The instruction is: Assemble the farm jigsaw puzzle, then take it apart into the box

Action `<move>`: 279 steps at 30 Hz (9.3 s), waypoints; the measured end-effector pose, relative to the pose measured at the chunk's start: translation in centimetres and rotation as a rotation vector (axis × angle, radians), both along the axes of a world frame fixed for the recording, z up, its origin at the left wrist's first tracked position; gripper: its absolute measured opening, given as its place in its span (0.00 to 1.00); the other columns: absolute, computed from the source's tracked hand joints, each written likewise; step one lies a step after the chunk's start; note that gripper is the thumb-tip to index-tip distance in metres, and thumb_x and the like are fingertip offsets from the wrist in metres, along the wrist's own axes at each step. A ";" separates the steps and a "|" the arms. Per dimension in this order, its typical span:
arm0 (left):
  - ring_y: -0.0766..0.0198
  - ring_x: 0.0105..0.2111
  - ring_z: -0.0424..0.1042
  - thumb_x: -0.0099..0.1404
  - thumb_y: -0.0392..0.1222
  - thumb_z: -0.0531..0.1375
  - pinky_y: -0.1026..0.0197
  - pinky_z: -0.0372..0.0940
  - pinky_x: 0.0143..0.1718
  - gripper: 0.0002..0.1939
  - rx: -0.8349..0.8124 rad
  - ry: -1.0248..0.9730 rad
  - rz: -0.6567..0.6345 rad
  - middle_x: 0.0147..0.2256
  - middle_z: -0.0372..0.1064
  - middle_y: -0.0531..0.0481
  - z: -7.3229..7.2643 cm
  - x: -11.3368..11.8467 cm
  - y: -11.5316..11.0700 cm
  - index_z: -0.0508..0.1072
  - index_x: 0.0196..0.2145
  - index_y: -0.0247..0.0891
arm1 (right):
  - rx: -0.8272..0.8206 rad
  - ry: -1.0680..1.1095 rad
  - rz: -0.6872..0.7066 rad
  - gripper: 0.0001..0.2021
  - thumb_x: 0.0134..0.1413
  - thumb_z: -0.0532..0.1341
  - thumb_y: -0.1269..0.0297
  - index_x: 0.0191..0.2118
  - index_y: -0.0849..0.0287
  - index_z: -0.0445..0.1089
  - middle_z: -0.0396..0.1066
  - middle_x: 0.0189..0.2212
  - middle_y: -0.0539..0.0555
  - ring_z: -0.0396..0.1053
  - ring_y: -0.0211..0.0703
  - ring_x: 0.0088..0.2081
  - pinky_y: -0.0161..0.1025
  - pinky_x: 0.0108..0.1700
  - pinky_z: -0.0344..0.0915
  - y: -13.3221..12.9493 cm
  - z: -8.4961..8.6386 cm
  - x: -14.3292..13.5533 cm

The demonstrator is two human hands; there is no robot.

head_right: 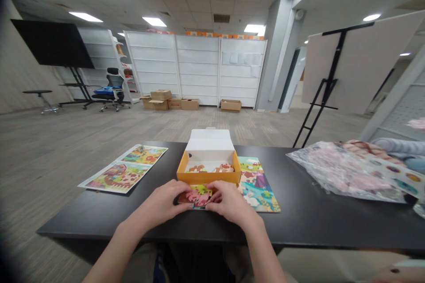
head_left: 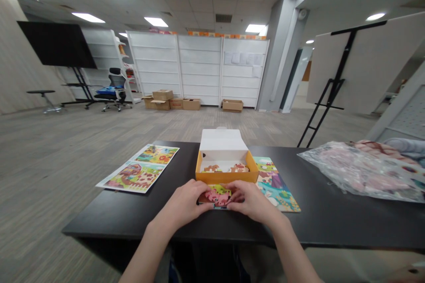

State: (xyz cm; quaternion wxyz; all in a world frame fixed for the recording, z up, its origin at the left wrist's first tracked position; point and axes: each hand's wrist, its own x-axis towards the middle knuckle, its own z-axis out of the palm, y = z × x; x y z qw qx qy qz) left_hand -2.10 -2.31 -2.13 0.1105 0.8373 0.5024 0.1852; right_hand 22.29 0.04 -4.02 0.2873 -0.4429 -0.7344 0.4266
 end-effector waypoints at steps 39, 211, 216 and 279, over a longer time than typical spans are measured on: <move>0.61 0.42 0.74 0.68 0.45 0.61 0.61 0.67 0.47 0.14 -0.136 -0.421 -0.206 0.44 0.76 0.49 1.9 3.1 -1.0 0.77 0.50 0.43 | -0.350 0.480 0.089 0.28 0.39 0.77 0.59 0.48 0.62 0.76 0.79 0.43 0.60 0.78 0.46 0.43 0.44 0.50 0.70 -0.2 2.3 1.4; 0.50 0.49 0.68 0.70 0.48 0.59 0.50 0.64 0.49 0.16 0.129 0.142 0.005 0.48 0.72 0.44 -1.2 7.5 1.3 0.70 0.51 0.39 | 0.082 -0.221 -0.024 0.11 0.55 0.63 0.63 0.43 0.61 0.69 0.72 0.27 0.50 0.69 0.39 0.27 0.35 0.29 0.62 2.7 -0.6 5.6; 0.50 0.49 0.68 0.70 0.50 0.58 0.51 0.64 0.49 0.16 0.118 0.148 0.007 0.48 0.73 0.44 -1.1 7.5 1.4 0.71 0.50 0.39 | 0.063 -0.234 -0.023 0.12 0.54 0.65 0.62 0.42 0.61 0.69 0.73 0.28 0.51 0.70 0.39 0.27 0.35 0.29 0.62 2.8 -0.3 5.6; 0.60 0.32 0.78 0.65 0.44 0.60 0.62 0.66 0.33 0.07 -0.094 -0.301 0.266 0.33 0.79 0.49 -1.8 -0.4 1.6 0.75 0.37 0.40 | 0.211 -0.394 -0.090 0.08 0.48 0.69 0.61 0.32 0.58 0.73 0.71 0.25 0.48 0.65 0.37 0.27 0.34 0.29 0.54 1.7 0.1 -0.1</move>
